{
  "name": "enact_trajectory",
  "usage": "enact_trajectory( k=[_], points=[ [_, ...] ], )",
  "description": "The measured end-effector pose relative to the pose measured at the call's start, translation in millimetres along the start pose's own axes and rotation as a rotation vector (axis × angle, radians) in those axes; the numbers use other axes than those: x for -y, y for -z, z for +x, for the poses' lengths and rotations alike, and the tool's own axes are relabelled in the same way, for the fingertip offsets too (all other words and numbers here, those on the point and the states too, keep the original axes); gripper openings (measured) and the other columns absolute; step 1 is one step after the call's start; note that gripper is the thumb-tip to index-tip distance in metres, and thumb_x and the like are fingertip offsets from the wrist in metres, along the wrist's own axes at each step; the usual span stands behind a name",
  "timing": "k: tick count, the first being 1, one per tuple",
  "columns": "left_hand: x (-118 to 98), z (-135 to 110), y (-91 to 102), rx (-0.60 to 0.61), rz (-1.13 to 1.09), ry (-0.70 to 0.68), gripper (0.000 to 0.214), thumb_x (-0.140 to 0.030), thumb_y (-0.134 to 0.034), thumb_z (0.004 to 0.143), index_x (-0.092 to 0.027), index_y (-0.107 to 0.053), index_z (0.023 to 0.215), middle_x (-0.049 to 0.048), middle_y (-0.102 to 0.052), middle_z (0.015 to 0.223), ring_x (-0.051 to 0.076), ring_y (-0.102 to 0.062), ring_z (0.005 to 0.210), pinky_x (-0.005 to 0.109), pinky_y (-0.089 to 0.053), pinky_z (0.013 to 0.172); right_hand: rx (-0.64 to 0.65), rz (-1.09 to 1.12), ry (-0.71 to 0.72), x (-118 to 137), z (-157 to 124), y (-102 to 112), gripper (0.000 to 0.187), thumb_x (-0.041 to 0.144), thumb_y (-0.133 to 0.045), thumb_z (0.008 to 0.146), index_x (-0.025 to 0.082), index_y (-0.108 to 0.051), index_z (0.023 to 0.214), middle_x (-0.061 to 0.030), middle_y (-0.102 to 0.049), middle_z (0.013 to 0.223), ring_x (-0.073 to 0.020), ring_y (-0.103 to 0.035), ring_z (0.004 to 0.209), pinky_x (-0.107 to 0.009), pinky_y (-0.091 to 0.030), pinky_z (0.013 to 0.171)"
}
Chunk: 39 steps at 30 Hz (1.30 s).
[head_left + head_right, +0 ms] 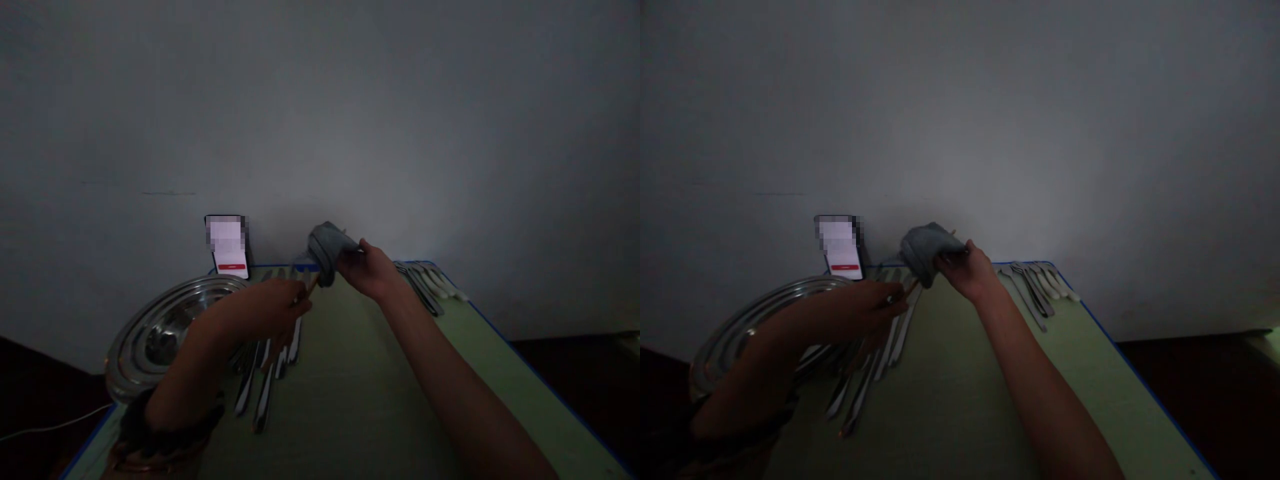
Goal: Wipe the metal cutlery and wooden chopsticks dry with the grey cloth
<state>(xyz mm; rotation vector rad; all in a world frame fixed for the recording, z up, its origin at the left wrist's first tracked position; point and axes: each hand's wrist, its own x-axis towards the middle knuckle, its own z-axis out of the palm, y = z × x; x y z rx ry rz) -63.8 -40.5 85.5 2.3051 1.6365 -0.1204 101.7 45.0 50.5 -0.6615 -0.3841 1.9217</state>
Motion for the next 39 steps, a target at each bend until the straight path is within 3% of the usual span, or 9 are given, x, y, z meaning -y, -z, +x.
enact_trajectory(
  k=[4, 7, 10, 13, 17, 27, 32, 39],
  points=[
    [1, 1, -0.7, -0.024, 0.032, -0.022, 0.031, -0.036, -0.033, 0.086, -0.016, -0.055, 0.081, 0.0062, -0.063, 0.071, 0.017, -0.058, 0.060, 0.026, -0.037, 0.052, 0.005, -0.080, 0.083, -2, 0, -1, 0.020, 0.018, -0.042, 0.086, 0.016, -0.052, 0.069, -0.0009, -0.053, 0.057, -0.0115, -0.056, 0.061, -0.023, -0.052, 0.063],
    [-1, 1, 0.0, -0.039, 0.023, -0.017, 0.032, -0.036, -0.031, 0.087, -0.016, -0.055, 0.083, 0.0059, -0.062, 0.070, 0.017, -0.057, 0.057, 0.026, -0.036, 0.052, 0.010, -0.164, 0.161, -7, -1, 0, 0.013, 0.008, -0.053, 0.076, 0.016, -0.053, 0.066, 0.0018, -0.053, 0.056, -0.0086, -0.051, 0.054, -0.020, -0.045, 0.053],
    [0, 1, 0.2, -0.069, 0.011, -0.019, 0.033, -0.038, -0.031, 0.087, -0.016, -0.055, 0.082, 0.0068, -0.062, 0.073, 0.018, -0.057, 0.059, 0.026, -0.036, 0.052, 0.047, -0.253, 0.197, -10, 1, 1, 0.008, 0.009, -0.059, 0.070, 0.016, -0.057, 0.069, 0.0027, -0.056, 0.059, -0.0071, -0.047, 0.050, -0.020, -0.036, 0.045],
    [1, 2, -0.3, -0.100, -0.011, -0.018, 0.033, -0.040, -0.032, 0.086, -0.016, -0.054, 0.085, 0.0063, -0.063, 0.074, 0.017, -0.057, 0.061, 0.026, -0.036, 0.052, 0.069, -0.298, 0.199, -11, 5, 6, 0.009, 0.018, -0.063, 0.069, 0.019, -0.060, 0.077, 0.0018, -0.060, 0.068, -0.0089, -0.050, 0.055, -0.022, -0.035, 0.047],
    [2, 3, -0.8, -0.124, -0.018, -0.024, 0.031, -0.040, -0.033, 0.086, -0.017, -0.054, 0.084, 0.0054, -0.063, 0.073, 0.016, -0.057, 0.060, 0.025, -0.035, 0.052, 0.086, -0.330, 0.191, -12, 9, 11, 0.013, 0.027, -0.064, 0.070, 0.019, -0.060, 0.081, -0.0012, -0.063, 0.079, -0.0115, -0.054, 0.064, -0.025, -0.040, 0.055],
    [0, 2, 3.0, -0.172, -0.124, 0.004, 0.027, -0.034, -0.032, 0.087, -0.018, -0.054, 0.086, 0.0014, -0.065, 0.062, 0.015, -0.060, 0.055, 0.024, -0.038, 0.052, 0.160, -0.319, 0.223, -16, 8, 6, 0.006, 0.018, -0.060, 0.070, 0.021, -0.060, 0.076, 0.0011, -0.064, 0.076, -0.0124, -0.055, 0.067, -0.025, -0.042, 0.060],
    [0, 0, 4.7, -0.188, -0.138, 0.036, 0.030, -0.037, -0.031, 0.087, -0.018, -0.052, 0.078, 0.0026, -0.066, 0.062, 0.016, -0.063, 0.058, 0.024, -0.040, 0.055, 0.087, -0.242, 0.320, -11, 6, 5, 0.008, 0.017, -0.056, 0.072, 0.020, -0.060, 0.078, 0.0012, -0.064, 0.079, -0.0119, -0.055, 0.069, -0.025, -0.043, 0.061],
    [-1, 0, 5.9, -0.187, -0.168, 0.029, 0.033, -0.039, -0.030, 0.087, -0.017, -0.051, 0.077, 0.0007, -0.063, 0.055, 0.014, -0.061, 0.052, 0.024, -0.040, 0.054, -0.049, -0.408, 0.269, -12, 14, 14, 0.005, 0.020, -0.055, 0.071, 0.019, -0.055, 0.076, 0.0017, -0.059, 0.070, -0.0107, -0.050, 0.059, -0.024, -0.037, 0.053]
  ],
)
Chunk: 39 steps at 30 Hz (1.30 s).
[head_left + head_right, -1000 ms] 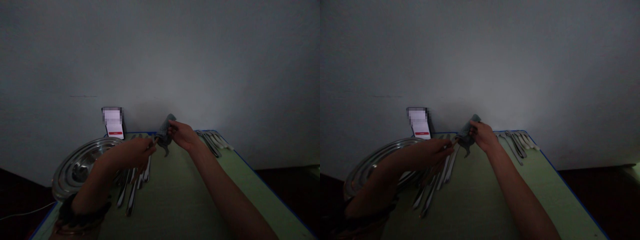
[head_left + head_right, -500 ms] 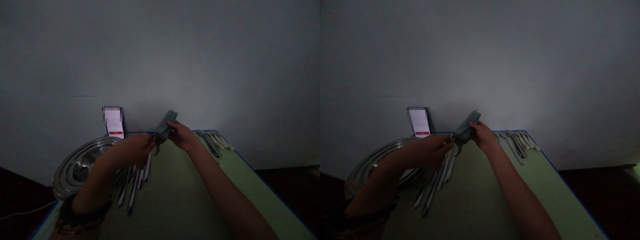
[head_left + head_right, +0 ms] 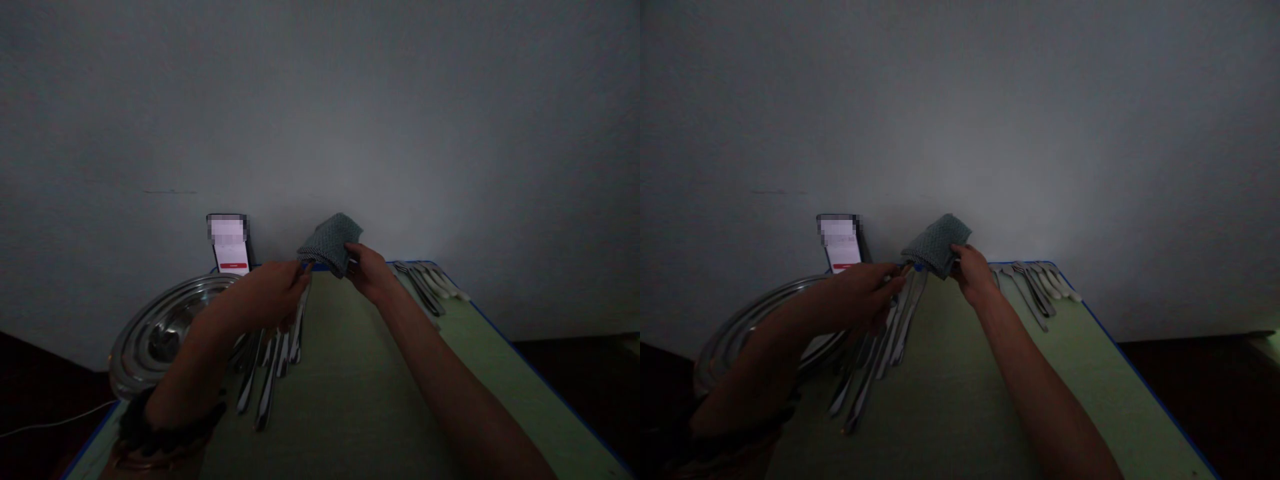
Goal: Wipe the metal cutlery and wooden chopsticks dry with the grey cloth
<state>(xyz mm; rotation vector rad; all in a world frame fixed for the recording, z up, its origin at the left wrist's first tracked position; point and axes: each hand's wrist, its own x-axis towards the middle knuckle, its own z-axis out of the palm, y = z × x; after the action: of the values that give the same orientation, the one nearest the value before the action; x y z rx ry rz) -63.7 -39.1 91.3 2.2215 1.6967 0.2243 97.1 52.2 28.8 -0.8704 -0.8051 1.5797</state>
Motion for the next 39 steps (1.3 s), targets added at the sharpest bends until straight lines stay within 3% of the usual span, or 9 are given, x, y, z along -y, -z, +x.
enact_trajectory(
  k=[11, 15, 19, 22, 27, 33, 39],
  points=[
    [-2, 2, -1.9, -0.098, 0.033, -0.069, 0.032, -0.038, -0.029, 0.089, -0.017, -0.050, 0.077, -0.0004, -0.062, 0.053, 0.013, -0.059, 0.050, 0.025, -0.040, 0.056, 0.021, -0.077, 0.009, -4, 0, 4, 0.013, 0.020, -0.061, 0.065, 0.021, -0.054, 0.076, 0.0058, -0.052, 0.063, -0.0072, -0.042, 0.049, -0.023, -0.028, 0.047],
    [-2, 3, -3.4, -0.155, 0.030, -0.026, 0.031, -0.037, -0.028, 0.089, -0.016, -0.050, 0.085, 0.0003, -0.063, 0.056, 0.014, -0.059, 0.051, 0.026, -0.041, 0.057, 0.025, -0.036, -0.001, -3, -1, 2, 0.010, 0.019, -0.057, 0.067, 0.020, -0.052, 0.075, 0.0048, -0.054, 0.063, -0.0080, -0.045, 0.049, -0.024, -0.031, 0.048],
    [-1, 6, -8.6, -0.113, 0.040, -0.003, 0.037, -0.040, -0.025, 0.090, -0.015, -0.051, 0.090, 0.0023, -0.062, 0.059, 0.014, -0.058, 0.049, 0.025, -0.041, 0.052, 0.005, 0.032, 0.004, -4, 0, 0, 0.013, 0.017, -0.058, 0.066, 0.021, -0.050, 0.075, 0.0034, -0.054, 0.068, -0.0089, -0.048, 0.052, -0.025, -0.037, 0.050],
    [2, 10, -15.7, -0.123, 0.141, 0.010, 0.038, -0.038, -0.024, 0.090, -0.014, -0.053, 0.090, 0.0086, -0.066, 0.073, 0.019, -0.063, 0.063, 0.028, -0.043, 0.057, -0.058, 0.115, 0.025, -5, 2, 0, 0.012, 0.022, -0.055, 0.068, 0.023, -0.049, 0.079, 0.0045, -0.052, 0.071, -0.0091, -0.051, 0.055, -0.025, -0.042, 0.053],
    [-8, 15, -37.7, -0.071, 0.261, 0.040, 0.036, -0.033, -0.026, 0.089, -0.013, -0.055, 0.096, 0.0157, -0.067, 0.087, 0.027, -0.064, 0.076, 0.036, -0.046, 0.064, -0.079, 0.175, -0.041, -8, 1, -3, 0.013, 0.035, -0.053, 0.074, 0.023, -0.054, 0.079, 0.0033, -0.054, 0.069, -0.0106, -0.053, 0.056, -0.023, -0.043, 0.049],
    [-41, 16, -83.9, -0.073, 0.252, 0.052, 0.034, -0.014, -0.027, 0.084, -0.006, -0.055, 0.102, 0.0241, -0.065, 0.089, 0.034, -0.064, 0.083, 0.043, -0.045, 0.067, -0.061, 0.082, -0.133, -37, 9, 0, 0.012, 0.027, -0.057, 0.072, 0.017, -0.058, 0.078, -0.0015, -0.062, 0.063, -0.0138, -0.056, 0.055, -0.026, -0.046, 0.052],
    [-20, 16, -110.6, -0.002, 0.099, -0.001, 0.034, -0.028, -0.028, 0.089, -0.012, -0.057, 0.093, 0.0158, -0.067, 0.091, 0.026, -0.065, 0.079, 0.036, -0.047, 0.067, -0.118, 0.084, 0.038, -73, -2, 26, 0.022, 0.028, -0.061, 0.070, 0.021, -0.055, 0.090, 0.0032, -0.065, 0.075, -0.0097, -0.059, 0.065, -0.022, -0.047, 0.061]
  ],
)
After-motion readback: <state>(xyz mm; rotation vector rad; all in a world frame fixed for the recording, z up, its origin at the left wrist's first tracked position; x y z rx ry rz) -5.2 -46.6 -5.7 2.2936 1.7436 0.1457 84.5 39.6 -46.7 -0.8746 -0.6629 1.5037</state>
